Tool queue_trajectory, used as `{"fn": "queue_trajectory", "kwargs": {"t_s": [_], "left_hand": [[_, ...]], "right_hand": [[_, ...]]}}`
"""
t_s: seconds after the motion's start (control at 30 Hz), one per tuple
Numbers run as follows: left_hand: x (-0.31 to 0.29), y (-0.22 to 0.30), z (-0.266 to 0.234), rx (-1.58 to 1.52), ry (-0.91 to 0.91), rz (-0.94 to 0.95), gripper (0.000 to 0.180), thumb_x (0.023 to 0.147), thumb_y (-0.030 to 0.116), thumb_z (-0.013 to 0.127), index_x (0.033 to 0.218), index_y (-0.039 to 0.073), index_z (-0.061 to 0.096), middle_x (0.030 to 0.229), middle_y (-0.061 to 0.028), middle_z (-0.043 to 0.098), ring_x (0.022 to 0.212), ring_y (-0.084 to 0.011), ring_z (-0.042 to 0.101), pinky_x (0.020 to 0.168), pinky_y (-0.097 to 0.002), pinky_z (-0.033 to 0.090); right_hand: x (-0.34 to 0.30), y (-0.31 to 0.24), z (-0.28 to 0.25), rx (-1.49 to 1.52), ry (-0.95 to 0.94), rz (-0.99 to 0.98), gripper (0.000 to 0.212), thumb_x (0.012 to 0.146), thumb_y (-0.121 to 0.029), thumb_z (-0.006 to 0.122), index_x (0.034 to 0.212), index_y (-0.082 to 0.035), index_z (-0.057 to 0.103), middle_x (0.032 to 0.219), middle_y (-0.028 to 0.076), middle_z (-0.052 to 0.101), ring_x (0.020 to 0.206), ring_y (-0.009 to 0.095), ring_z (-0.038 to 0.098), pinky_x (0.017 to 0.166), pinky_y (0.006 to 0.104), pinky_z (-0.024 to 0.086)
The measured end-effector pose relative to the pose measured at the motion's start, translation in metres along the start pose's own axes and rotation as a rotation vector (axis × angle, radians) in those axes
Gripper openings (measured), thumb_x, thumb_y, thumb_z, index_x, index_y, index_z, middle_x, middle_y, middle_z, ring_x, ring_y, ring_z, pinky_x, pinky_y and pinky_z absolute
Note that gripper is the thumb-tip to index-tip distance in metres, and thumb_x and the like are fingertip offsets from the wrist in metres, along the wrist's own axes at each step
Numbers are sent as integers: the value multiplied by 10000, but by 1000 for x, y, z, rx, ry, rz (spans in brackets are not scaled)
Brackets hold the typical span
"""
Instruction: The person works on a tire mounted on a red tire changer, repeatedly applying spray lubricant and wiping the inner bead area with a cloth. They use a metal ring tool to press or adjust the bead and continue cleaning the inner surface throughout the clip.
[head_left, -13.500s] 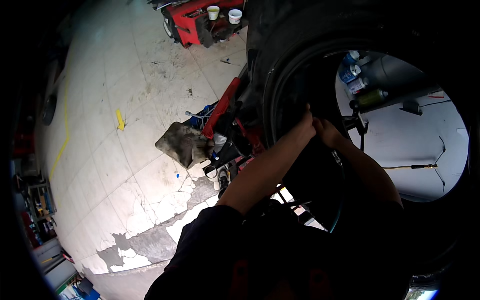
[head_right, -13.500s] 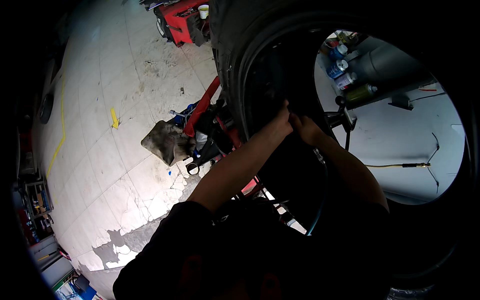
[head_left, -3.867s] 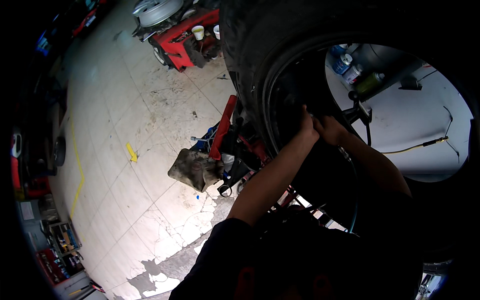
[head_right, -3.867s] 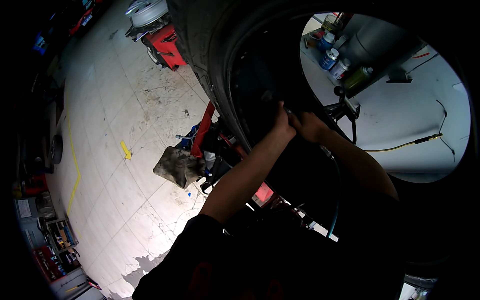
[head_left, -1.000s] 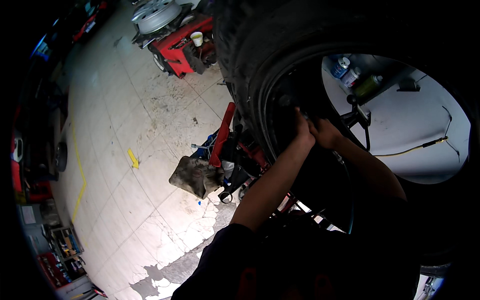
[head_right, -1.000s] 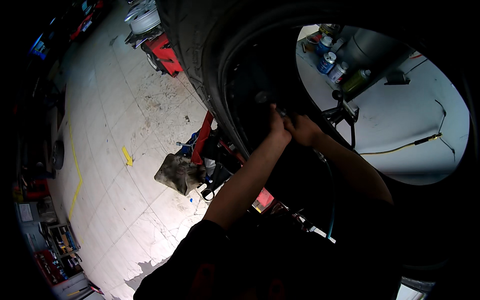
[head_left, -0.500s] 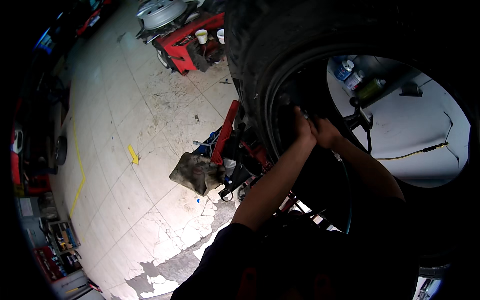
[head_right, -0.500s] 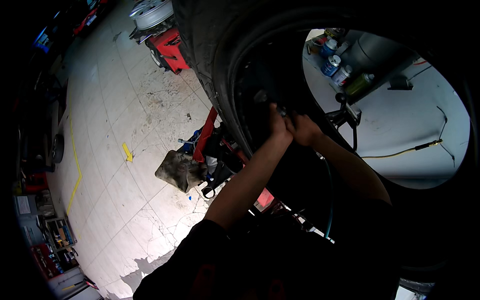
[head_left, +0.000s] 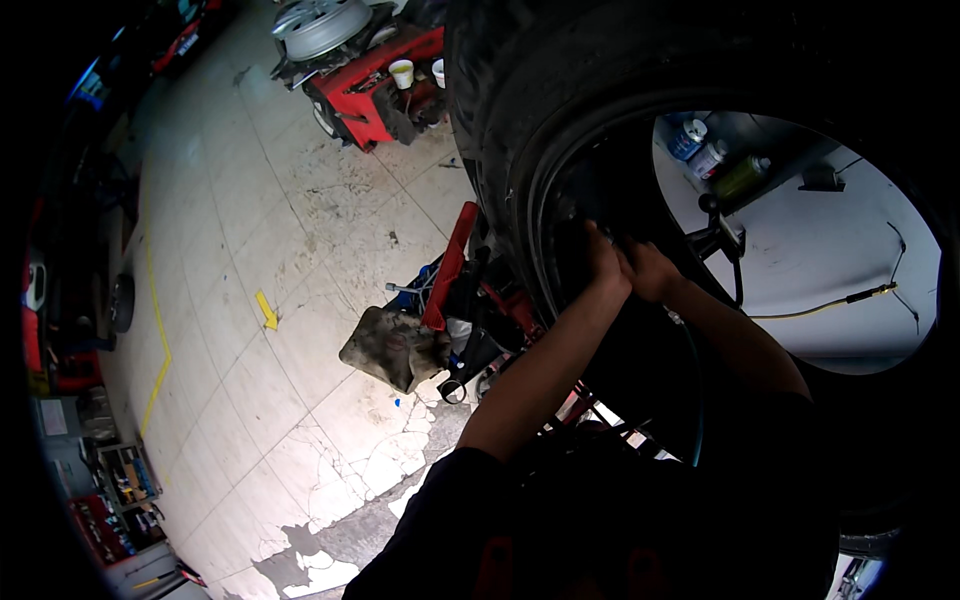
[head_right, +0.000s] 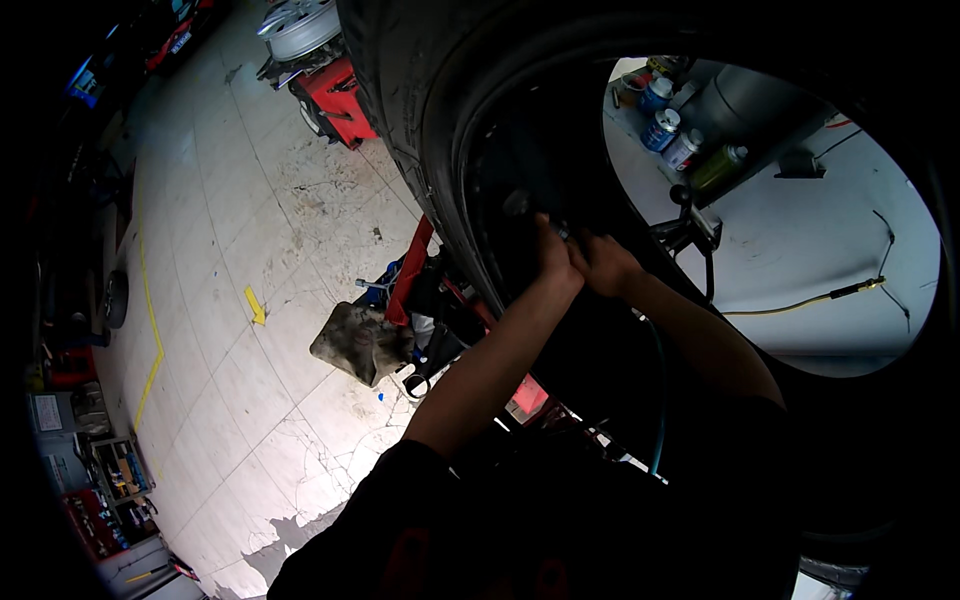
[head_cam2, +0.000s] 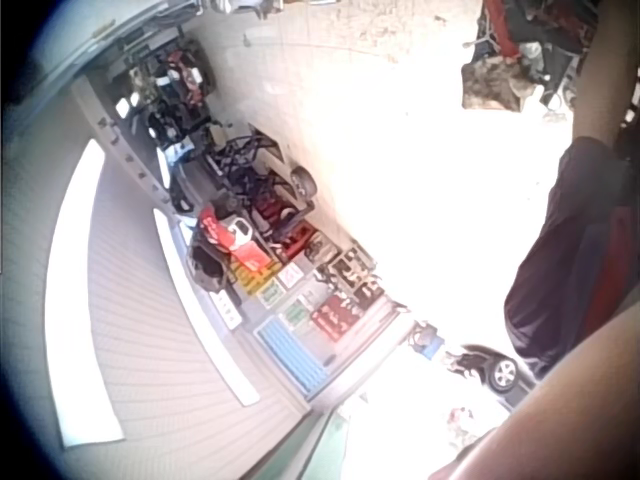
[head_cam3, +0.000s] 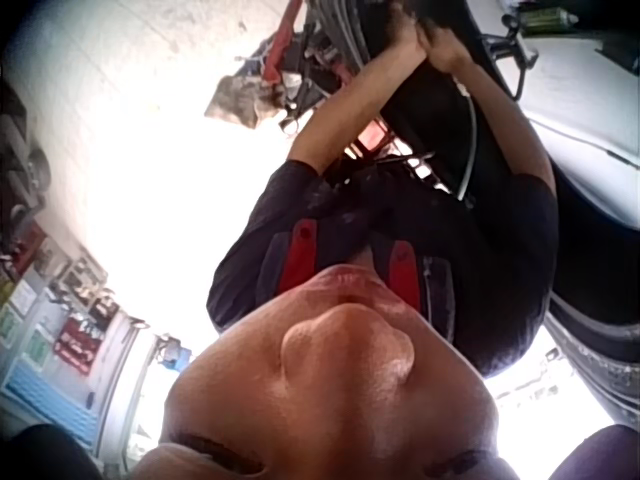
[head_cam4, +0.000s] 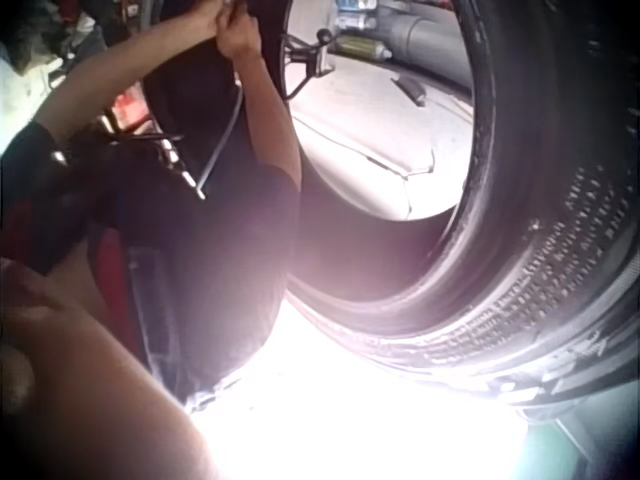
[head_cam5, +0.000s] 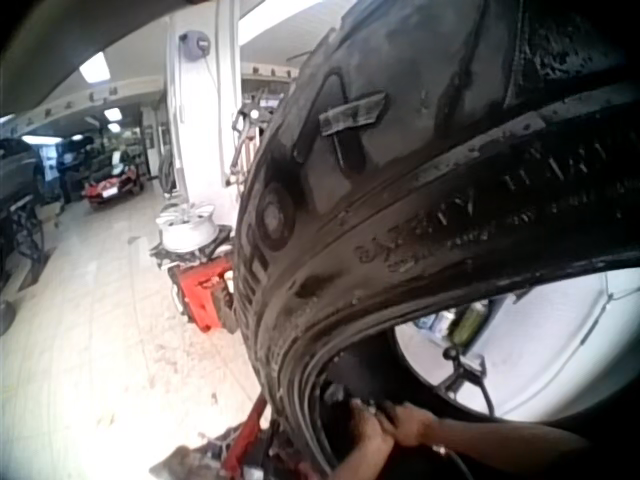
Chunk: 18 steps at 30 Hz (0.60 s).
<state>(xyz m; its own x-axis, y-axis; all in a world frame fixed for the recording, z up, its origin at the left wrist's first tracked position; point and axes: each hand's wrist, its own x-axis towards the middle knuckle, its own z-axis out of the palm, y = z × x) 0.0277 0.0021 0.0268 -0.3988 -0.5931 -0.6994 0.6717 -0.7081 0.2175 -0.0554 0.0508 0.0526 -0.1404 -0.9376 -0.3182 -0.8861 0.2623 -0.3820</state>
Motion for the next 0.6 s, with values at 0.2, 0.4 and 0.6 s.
{"fn": "queue_trajectory", "kwargs": {"t_s": [0.2, 0.4, 0.6], "left_hand": [[3, 0, 6, 44, -19, 7, 475, 986, 466, 461, 1222, 58, 520, 1065, -36, 560, 996, -157, 559, 900, -304, 456], [7, -1, 6, 67, -9, 21, 432, 986, 474, 461, 1133, 79, 555, 878, 8, 562, 799, -107, 570, 747, -258, 479], [-3, 3, 5, 42, 30, 3, 503, 980, 506, 445, 1218, 70, 526, 1022, -26, 562, 928, -138, 562, 843, -293, 460]], "right_hand": [[4, -1, -9, 118, -20, 41, 522, 958, -436, 364, 1212, 9, 464, 1130, 308, 587, 1071, 474, 546, 950, 505, 433], [7, 7, 0, 78, 36, 22, 531, 960, -439, 362, 1220, 11, 469, 1140, 307, 583, 1075, 464, 547, 962, 497, 426], [3, 1, 0, 87, -27, 7, 574, 963, -451, 358, 1282, 20, 438, 1154, 315, 576, 1088, 458, 545, 973, 493, 423]]}}
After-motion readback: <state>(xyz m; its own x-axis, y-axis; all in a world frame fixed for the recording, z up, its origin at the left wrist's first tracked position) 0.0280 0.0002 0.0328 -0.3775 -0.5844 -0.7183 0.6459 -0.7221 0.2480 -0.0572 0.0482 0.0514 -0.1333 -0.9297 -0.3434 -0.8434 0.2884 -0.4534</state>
